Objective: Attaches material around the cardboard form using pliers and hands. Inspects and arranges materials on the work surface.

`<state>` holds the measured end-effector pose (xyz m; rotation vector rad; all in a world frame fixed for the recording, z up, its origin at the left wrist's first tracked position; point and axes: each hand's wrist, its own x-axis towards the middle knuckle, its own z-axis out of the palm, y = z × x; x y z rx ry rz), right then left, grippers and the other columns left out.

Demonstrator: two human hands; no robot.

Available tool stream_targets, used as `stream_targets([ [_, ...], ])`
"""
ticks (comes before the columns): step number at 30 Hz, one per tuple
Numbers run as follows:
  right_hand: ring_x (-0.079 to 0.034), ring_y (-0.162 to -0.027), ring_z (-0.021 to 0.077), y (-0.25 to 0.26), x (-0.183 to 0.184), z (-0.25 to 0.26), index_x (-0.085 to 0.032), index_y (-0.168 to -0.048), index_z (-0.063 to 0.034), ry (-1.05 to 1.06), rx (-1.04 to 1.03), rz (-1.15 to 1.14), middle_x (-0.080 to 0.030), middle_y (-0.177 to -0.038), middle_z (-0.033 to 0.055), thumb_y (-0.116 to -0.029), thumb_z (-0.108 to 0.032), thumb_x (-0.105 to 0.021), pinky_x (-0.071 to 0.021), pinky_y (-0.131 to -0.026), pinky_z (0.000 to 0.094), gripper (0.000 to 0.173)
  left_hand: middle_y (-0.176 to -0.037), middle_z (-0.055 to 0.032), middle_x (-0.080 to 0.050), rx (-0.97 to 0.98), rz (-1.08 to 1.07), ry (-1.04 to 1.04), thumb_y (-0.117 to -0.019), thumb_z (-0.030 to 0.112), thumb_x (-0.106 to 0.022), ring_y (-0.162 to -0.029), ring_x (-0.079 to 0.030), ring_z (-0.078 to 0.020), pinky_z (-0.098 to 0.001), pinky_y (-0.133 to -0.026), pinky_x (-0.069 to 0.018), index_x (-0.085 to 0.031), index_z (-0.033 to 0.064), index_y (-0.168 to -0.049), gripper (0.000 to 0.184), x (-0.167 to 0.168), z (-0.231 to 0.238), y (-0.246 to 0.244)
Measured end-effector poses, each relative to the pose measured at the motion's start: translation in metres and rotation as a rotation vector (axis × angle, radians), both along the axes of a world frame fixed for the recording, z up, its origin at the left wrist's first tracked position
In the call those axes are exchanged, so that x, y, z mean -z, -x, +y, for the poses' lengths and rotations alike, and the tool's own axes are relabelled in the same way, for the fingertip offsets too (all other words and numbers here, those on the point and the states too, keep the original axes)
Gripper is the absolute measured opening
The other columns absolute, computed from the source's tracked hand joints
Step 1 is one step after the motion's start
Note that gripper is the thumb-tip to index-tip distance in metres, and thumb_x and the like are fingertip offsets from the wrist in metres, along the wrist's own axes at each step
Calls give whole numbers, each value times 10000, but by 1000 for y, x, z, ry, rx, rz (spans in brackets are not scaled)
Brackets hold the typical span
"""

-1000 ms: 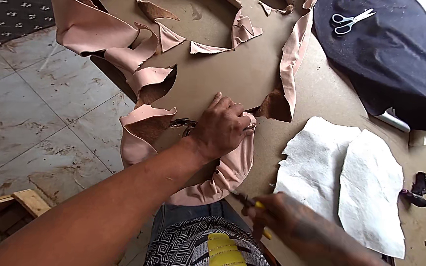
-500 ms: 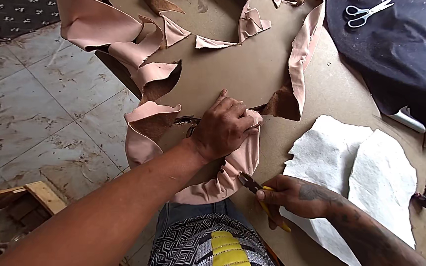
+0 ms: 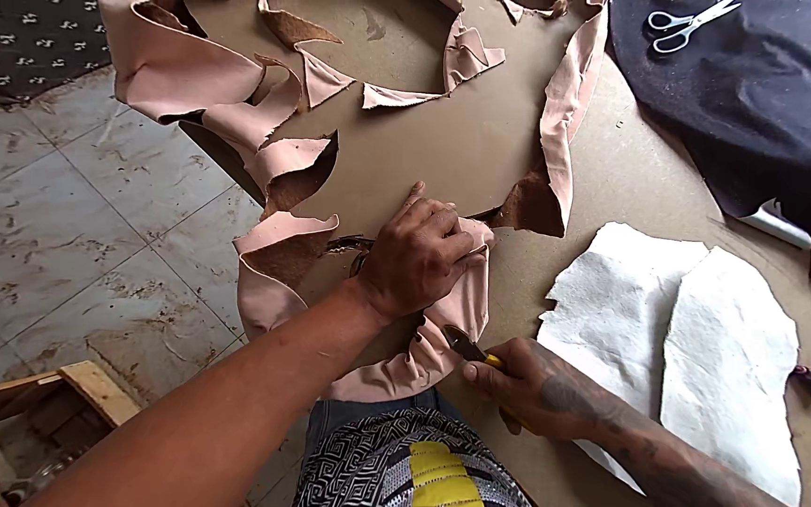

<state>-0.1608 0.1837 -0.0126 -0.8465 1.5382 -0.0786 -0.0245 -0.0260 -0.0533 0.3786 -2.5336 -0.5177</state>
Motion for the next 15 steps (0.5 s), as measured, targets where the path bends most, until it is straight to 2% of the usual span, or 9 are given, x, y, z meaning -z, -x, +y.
stream_targets([
  [2,-632,-565,180,-11,-2,4,-632,-832,-157,147,-170,313,-601,-632,8,-986,-738,-394,-533,-533,414,646,-1003,-43,-737,-3,2,3,-1005,457,-621,-1221,-654,-267,-587,-1222,-345,-786,185,-984,319,1,0,0],
  [4,-665,-593,218,-30,3,15,-652,-836,-166,491,-339,644,-623,-658,19,-1011,-615,-461,-539,-498,450,519,-995,-36,-732,-6,2,11,-1000,460,-629,-1221,-652,-256,-576,-1224,-348,-777,179,-958,320,1,0,1],
  [5,-667,-584,216,-42,4,21,-659,-848,-171,667,-388,698,-633,-675,12,-1001,-539,-526,-541,-471,437,420,-989,-32,-735,-8,2,8,-996,458,-637,-1217,-655,-252,-567,-1224,-353,-782,181,-960,315,0,1,1],
  [7,-651,-612,204,-65,-8,26,-645,-895,-171,950,-427,628,-623,-720,8,-993,-414,-600,-523,-458,391,266,-978,-37,-740,-5,1,-5,-993,446,-644,-1209,-661,-260,-564,-1219,-365,-788,167,-944,318,-3,2,1],
  [9,-660,-679,175,-56,-29,30,-660,-947,-189,1075,-301,634,-636,-764,-11,-991,-398,-626,-530,-500,359,216,-980,-39,-745,-1,10,-26,-987,449,-652,-1215,-661,-258,-562,-1214,-376,-780,155,-911,330,-5,1,2],
  [11,-710,-731,139,6,-52,43,-723,-994,-202,995,-70,908,-712,-825,-29,-1003,-340,-586,-589,-566,363,195,-1049,-13,-746,19,9,-80,-971,460,-663,-1261,-636,-231,-549,-1221,-373,-778,169,-927,316,-10,0,1],
  [12,-707,-691,168,47,-65,54,-743,-1011,-196,875,8,1120,-709,-793,-14,-1027,-350,-546,-583,-548,401,251,-1139,3,-733,22,-6,-117,-965,467,-666,-1313,-599,-210,-529,-1229,-374,-779,183,-998,308,-16,0,-5],
  [13,-701,-667,270,89,-78,68,-741,-1022,-161,674,81,1298,-695,-757,62,-1050,-371,-518,-561,-540,497,307,-1263,9,-699,5,-23,-139,-960,480,-659,-1363,-556,-197,-508,-1220,-388,-765,197,-1111,338,-25,0,-16],
  [15,-695,-815,465,161,-89,103,-700,-1033,-82,158,284,1458,-691,-842,234,-1073,-450,-482,-526,-657,666,429,-1411,-2,-633,-77,-38,-171,-946,502,-670,-1399,-525,-199,-472,-1158,-464,-715,206,-1270,441,-44,0,-53],
])
